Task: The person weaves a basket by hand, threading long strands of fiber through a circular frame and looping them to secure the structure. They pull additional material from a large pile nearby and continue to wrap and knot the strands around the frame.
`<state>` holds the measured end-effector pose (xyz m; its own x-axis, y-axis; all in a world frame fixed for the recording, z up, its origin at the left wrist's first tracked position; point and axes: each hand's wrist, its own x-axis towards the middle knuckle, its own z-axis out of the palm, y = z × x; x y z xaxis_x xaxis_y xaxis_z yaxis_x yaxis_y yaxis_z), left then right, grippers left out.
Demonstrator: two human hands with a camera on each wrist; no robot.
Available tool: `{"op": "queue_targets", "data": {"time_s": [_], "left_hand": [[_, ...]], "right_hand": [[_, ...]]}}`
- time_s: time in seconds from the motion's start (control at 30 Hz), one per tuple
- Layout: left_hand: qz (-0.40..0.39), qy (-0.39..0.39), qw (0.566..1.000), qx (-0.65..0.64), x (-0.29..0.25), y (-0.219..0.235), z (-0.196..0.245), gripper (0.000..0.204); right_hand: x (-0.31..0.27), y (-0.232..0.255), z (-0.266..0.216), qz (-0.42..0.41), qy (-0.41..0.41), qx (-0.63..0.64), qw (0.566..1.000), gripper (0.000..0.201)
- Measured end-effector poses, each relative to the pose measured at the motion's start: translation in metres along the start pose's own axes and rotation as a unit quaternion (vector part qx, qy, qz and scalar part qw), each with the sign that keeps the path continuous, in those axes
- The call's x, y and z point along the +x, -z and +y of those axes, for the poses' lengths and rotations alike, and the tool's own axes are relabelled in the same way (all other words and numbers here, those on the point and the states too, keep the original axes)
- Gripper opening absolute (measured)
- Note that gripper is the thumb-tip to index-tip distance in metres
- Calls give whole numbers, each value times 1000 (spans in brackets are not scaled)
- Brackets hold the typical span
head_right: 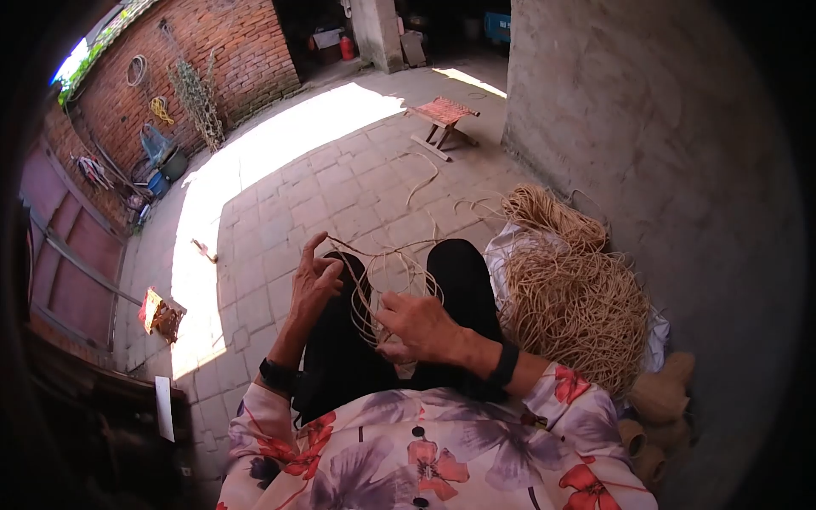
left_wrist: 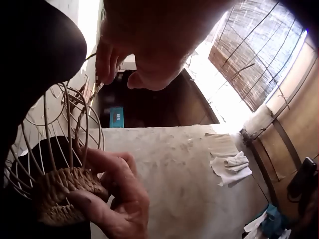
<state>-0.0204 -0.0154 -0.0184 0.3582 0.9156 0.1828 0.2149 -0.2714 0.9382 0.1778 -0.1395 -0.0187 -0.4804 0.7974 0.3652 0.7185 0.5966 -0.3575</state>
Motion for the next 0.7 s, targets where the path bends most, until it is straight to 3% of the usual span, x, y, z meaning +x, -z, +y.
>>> {"op": "queue_targets", "data": {"time_s": [0.07, 0.13, 0.23, 0.47, 0.57, 0.6, 0.67, 0.7], "left_hand": [[-34, 130, 990, 52, -16, 8, 6, 67], [-61, 122, 988, 72, -25, 0, 4, 68], [-152, 136, 979, -7, -30, -12, 14, 66], [-195, 176, 959, -104, -19, -21, -1, 52], [-199, 94, 975, -32, -11, -39, 41, 45], [-201, 92, 975, -33, -7, -46, 40, 45], [-250, -25, 962, 111, 3, -60, 36, 46], [-264, -26, 955, 134, 4, -66, 41, 46]], "right_hand": [[0, -1, 1, 1, -1, 2, 1000, 42], [0, -2, 2, 2, -1, 0, 1000, 42], [-2, -3, 3, 2, 1, -2, 1000, 43], [-10, 3, 5, 19, -23, 21, 999, 45], [-22, -2, 12, 28, -74, 72, 994, 44], [-27, -6, 17, 38, -98, 107, 989, 45], [-36, -9, 25, 41, -106, 123, 986, 44], [-39, -11, 27, 43, -116, 145, 982, 44]]}}
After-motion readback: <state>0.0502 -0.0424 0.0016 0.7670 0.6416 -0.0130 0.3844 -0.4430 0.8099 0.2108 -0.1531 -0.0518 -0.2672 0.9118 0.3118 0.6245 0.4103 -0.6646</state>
